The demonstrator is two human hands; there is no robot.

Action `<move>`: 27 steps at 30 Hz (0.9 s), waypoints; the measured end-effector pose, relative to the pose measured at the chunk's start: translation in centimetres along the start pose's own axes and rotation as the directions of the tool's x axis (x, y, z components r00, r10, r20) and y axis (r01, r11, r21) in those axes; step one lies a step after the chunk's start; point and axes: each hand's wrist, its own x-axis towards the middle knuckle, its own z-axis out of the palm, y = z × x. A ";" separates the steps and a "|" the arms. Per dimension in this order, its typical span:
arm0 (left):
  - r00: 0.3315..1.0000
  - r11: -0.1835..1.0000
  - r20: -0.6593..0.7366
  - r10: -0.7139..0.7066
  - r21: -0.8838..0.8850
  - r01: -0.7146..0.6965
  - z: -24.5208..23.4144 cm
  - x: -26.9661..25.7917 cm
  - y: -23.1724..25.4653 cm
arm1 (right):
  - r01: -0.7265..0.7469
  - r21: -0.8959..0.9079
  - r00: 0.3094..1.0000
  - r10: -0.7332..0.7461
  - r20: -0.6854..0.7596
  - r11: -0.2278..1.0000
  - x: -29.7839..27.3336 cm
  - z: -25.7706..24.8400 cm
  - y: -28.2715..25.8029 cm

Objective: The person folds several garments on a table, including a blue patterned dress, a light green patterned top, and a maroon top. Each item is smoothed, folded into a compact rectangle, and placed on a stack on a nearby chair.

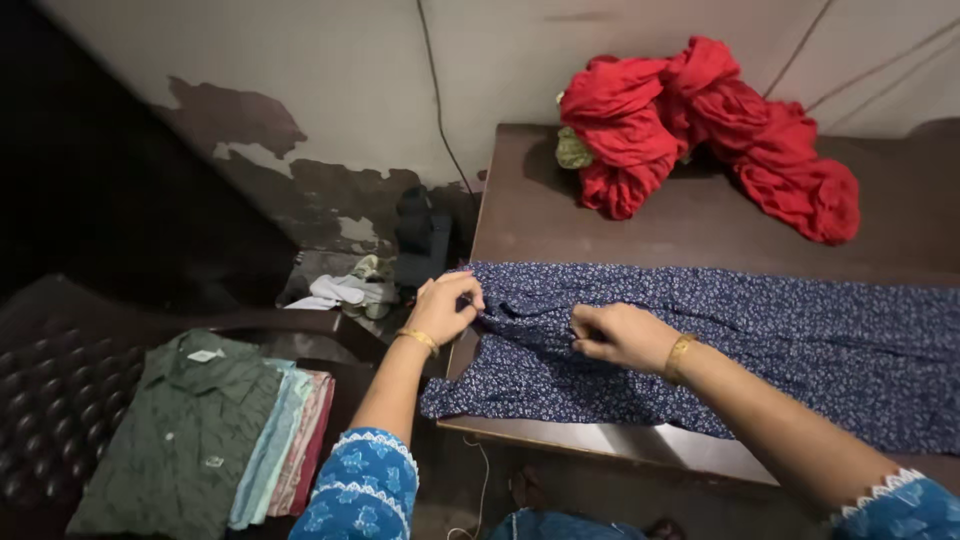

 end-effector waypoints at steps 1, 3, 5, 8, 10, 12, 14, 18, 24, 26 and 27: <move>1.000 0.997 -0.016 0.011 -0.074 -0.012 -0.5 -0.3 0.1 | 0.080 0.072 0.995 -0.075 -0.068 0.994 -0.4 -0.7 -0.4; 0.992 0.987 -0.047 0.113 -0.111 -0.118 -1.1 -0.3 0.2 | 0.244 0.204 0.954 -0.197 -0.225 0.948 -1.3 -2.1 -1.2; 0.958 0.957 -0.063 0.281 -0.054 -0.284 -0.5 -0.7 0.7 | 0.298 0.220 0.931 -0.231 -0.284 0.929 -2.3 -3.1 -1.8; 0.986 0.988 -0.069 0.152 -0.022 -0.153 0.6 -0.9 1.1 | 0.375 0.261 0.911 -0.301 -0.283 0.889 -3.2 -4.4 -2.8; 0.994 0.999 -0.102 0.036 -0.015 -0.038 1.1 -0.7 0.7 | 0.359 0.317 0.927 -0.297 -0.229 0.878 -3.4 -5.2 -2.9; 0.992 0.998 -0.109 -0.058 -0.025 0.056 1.7 -0.5 0.0 | 0.277 0.385 0.960 -0.240 -0.142 0.880 -3.7 -5.6 -2.4; 0.986 0.991 -0.098 -0.134 -0.039 0.131 1.6 -0.2 -0.9 | 0.248 0.369 0.968 -0.246 -0.054 0.896 -3.8 -5.8 -1.4; 0.982 0.997 -0.186 0.027 0.081 -0.012 1.7 0.7 -1.9 | 0.134 0.438 0.975 -0.198 0.102 0.889 -3.8 -5.7 2.2; 0.978 0.942 -0.142 -0.153 0.277 0.188 2.7 2.6 0.0 | 0.020 0.548 0.999 0.003 -0.041 0.836 -3.5 -6.6 10.2; 0.966 0.910 -0.096 -0.241 0.323 0.259 3.2 2.8 1.3 | -0.111 0.279 0.986 0.141 -0.091 0.954 -3.1 -5.8 11.4; 0.964 0.864 -0.142 -0.225 0.428 0.265 3.6 3.0 2.1 | -0.186 0.136 0.971 0.203 -0.127 0.973 -3.2 -5.3 11.8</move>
